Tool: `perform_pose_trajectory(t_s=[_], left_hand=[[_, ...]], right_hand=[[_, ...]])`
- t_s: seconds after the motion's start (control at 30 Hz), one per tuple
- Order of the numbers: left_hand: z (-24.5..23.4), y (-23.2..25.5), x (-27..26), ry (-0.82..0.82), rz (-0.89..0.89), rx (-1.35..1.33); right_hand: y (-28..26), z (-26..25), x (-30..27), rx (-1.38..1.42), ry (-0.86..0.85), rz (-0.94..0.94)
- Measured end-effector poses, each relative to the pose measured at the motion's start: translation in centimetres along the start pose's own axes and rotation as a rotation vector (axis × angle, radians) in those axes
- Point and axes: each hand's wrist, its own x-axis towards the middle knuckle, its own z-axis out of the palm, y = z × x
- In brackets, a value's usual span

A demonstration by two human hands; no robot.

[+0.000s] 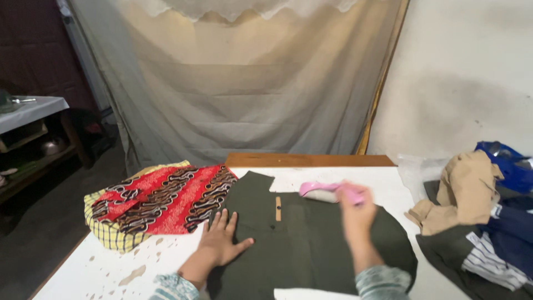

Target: The person uses a pink lint roller to clean a dark green shirt laid flat on a table, rolling it over the fabric repeatedly. The person then picks up a pair of beige pants, lays them on the table, and rolls the lint roller over them.

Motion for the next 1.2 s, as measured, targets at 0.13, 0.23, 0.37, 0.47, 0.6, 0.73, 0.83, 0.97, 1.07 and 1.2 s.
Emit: perform_pose_trajectory(t_s=[0.13,0.23,0.37,0.47,0.6,0.73,0.83,0.97,1.07,1.2], left_hand=[[0.9,-1.9,-0.4,0.083,0.075,0.025],[1.5,-1.8,-0.8,0.145,0.081,0.029],[1.8,-1.8,-0.8,0.219,0.07,-0.038],[2.4,-2.3,-0.4,0.333,0.118,-0.094],[3.4,-3.0,0.3,0.373,0.129,-0.168],[3.8,-3.4,0.7,0.387,0.134,-0.175],[3.7,-3.2,0.7,0.384,0.118,-0.183],[3.6,-3.1,0.5,0.373,0.099,-0.179],[3.6,-3.3,0.6,0.384,0.126,-0.182],[3.6,-3.2,0.5,0.383,0.106,-0.205]], right_hand=[[0.1,-5.8,4.4,0.388,0.151,0.186],[0.3,-8.0,5.0,0.368,0.123,0.195],[1.0,-5.9,1.8,0.116,-0.046,0.11],[-0.3,-3.8,-0.4,-0.302,-0.193,-0.262],[-2.7,-4.1,-0.5,-0.362,-0.103,-0.229],[-3.6,-6.0,0.0,-0.26,-0.061,-0.235],[-2.4,-4.9,0.1,-0.091,-0.073,-0.032],[-1.3,-3.7,0.1,0.039,-0.064,0.116],[-1.8,-4.7,0.8,0.128,0.027,-0.004],[-2.0,-5.4,1.0,0.081,0.101,-0.004]])
